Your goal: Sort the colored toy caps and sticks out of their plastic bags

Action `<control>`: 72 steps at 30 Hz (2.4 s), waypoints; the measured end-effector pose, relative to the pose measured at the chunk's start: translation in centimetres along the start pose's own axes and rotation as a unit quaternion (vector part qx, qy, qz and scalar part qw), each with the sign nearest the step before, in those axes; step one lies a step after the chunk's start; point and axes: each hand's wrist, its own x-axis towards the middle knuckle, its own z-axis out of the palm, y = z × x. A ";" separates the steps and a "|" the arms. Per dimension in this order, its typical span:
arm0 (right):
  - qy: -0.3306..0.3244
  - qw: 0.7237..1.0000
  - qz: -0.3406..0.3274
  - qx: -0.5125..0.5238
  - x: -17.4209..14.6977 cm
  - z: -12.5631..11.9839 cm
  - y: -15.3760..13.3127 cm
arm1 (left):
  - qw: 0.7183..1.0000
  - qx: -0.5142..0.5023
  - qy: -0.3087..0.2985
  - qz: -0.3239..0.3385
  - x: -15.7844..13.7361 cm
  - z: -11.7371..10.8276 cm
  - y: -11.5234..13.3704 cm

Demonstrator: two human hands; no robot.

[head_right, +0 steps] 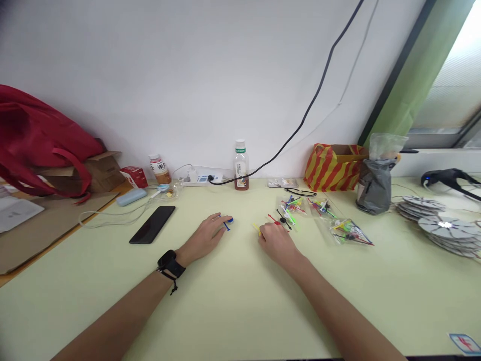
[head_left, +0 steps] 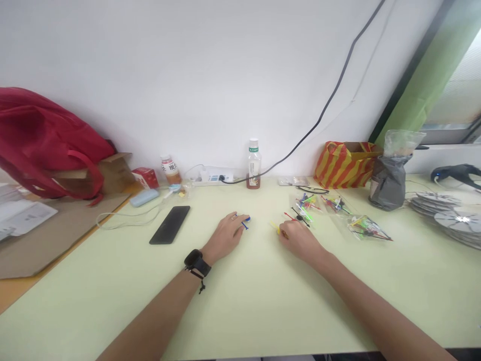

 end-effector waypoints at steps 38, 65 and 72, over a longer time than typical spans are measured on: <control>-0.004 0.957 -0.140 0.253 -1.8 0.5 -1.1 | 0.981 -0.151 -0.100 0.061 -0.6 -2.2 4.6; -0.007 0.852 0.029 0.522 0.1 1.7 0.0 | 0.985 -0.169 -0.032 -0.031 0.2 -1.3 3.7; 0.000 0.823 0.057 0.565 0.5 2.2 -0.2 | 0.975 -0.214 0.001 -0.065 0.3 -1.3 3.3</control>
